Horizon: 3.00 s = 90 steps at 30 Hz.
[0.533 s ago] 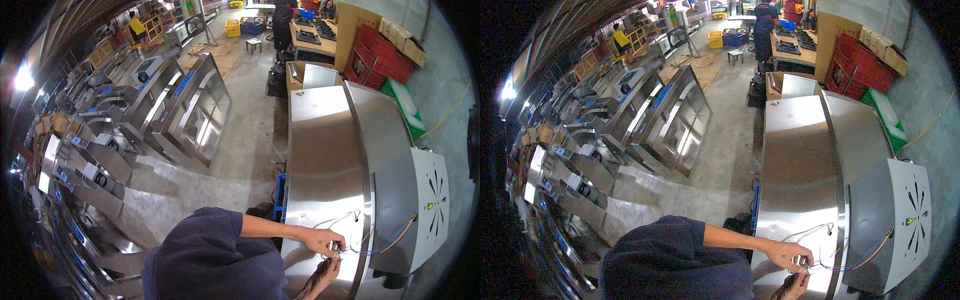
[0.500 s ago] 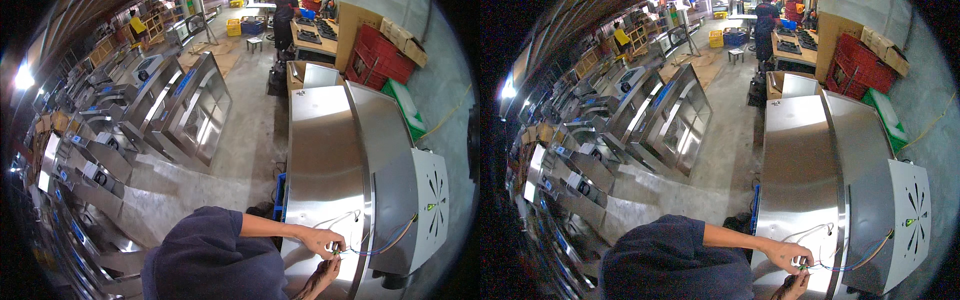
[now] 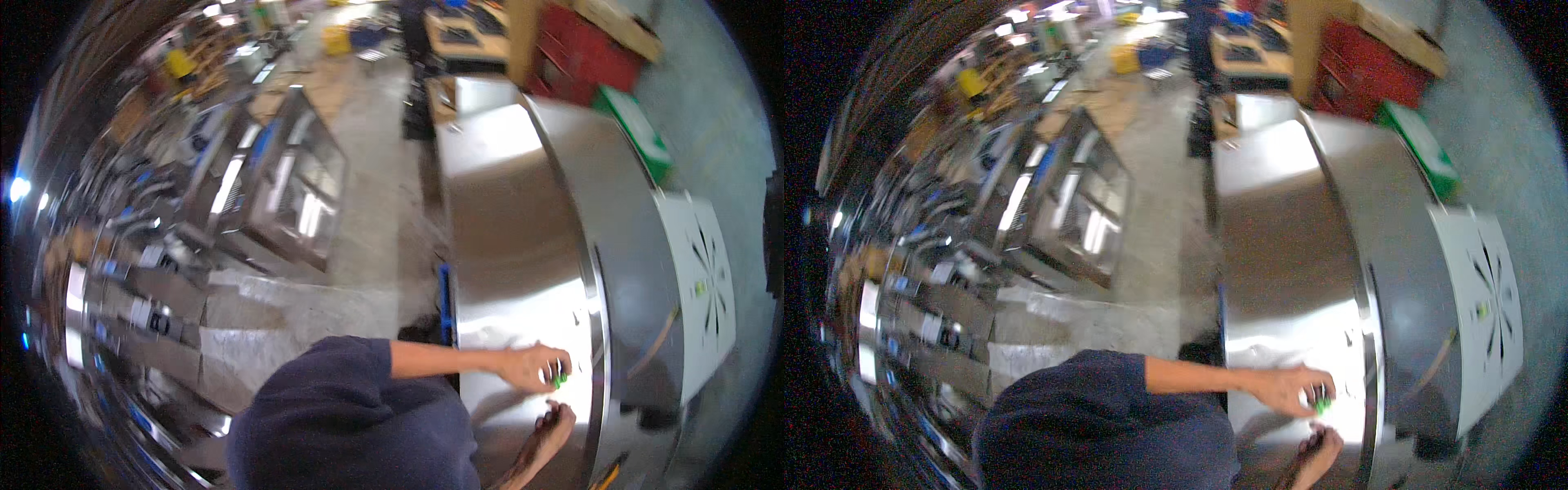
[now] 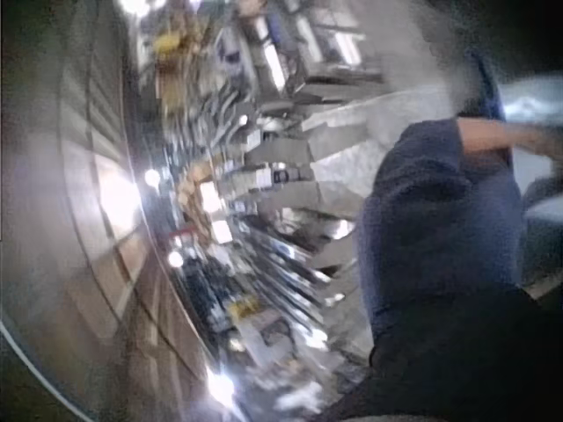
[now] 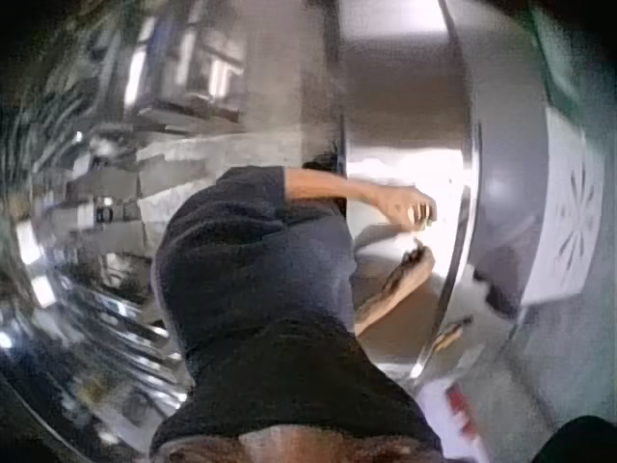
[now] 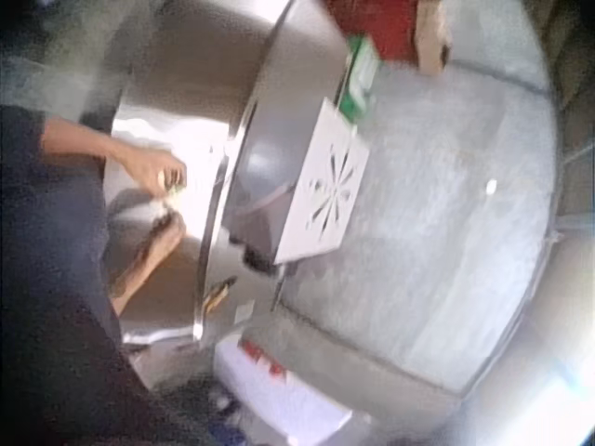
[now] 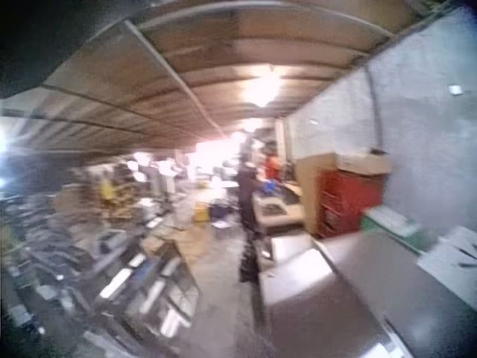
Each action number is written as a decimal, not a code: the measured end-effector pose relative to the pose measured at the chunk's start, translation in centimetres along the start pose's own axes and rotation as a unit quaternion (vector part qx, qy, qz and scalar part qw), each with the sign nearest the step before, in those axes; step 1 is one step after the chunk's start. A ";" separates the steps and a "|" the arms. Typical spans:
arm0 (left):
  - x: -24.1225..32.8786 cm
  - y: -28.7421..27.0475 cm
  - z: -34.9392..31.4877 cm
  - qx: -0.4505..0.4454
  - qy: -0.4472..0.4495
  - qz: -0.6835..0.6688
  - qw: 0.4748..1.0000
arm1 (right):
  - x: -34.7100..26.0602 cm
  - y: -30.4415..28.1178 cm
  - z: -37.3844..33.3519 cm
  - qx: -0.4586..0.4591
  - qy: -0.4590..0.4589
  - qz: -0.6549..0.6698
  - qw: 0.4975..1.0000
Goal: The person strips wire insulation with a yellow-handled tool, twists exposed conductors, and secures them into a green terminal block using a screwdriver. The work is performed on a stainless steel surface in a commercial kitchen environment.
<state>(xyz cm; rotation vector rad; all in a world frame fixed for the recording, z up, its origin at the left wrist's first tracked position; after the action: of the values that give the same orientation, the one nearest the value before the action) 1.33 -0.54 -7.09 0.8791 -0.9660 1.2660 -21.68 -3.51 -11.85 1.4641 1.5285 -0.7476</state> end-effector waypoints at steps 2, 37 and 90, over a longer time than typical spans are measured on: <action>-0.7 -0.3 0.1 -0.018 -0.052 -0.038 0.998 | -3.0 0.0 -2.2 0.050 -0.063 -0.126 0.989; 4.2 -1.2 2.5 -0.041 0.038 0.162 0.985 | -10.7 6.4 -6.2 0.038 -0.425 -0.532 0.731; 0.0 1.1 0.2 -0.074 0.107 0.180 0.975 | -8.8 3.3 -4.2 -0.007 -0.439 -0.643 0.628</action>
<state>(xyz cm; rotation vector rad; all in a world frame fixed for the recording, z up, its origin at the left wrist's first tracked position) 0.24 -0.66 -7.00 0.4508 -1.0595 1.5377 -19.75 -3.47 -1.75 -0.4143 1.4871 -1.8648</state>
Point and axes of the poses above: each hand's wrist, its own z-axis towards the middle knuckle, its own y-axis out of the palm, x = y × z, the point moved 3 cm from there along z, towards the middle knuckle, and after that the axes turned 5 degrees about y, right-handed, at the moved point
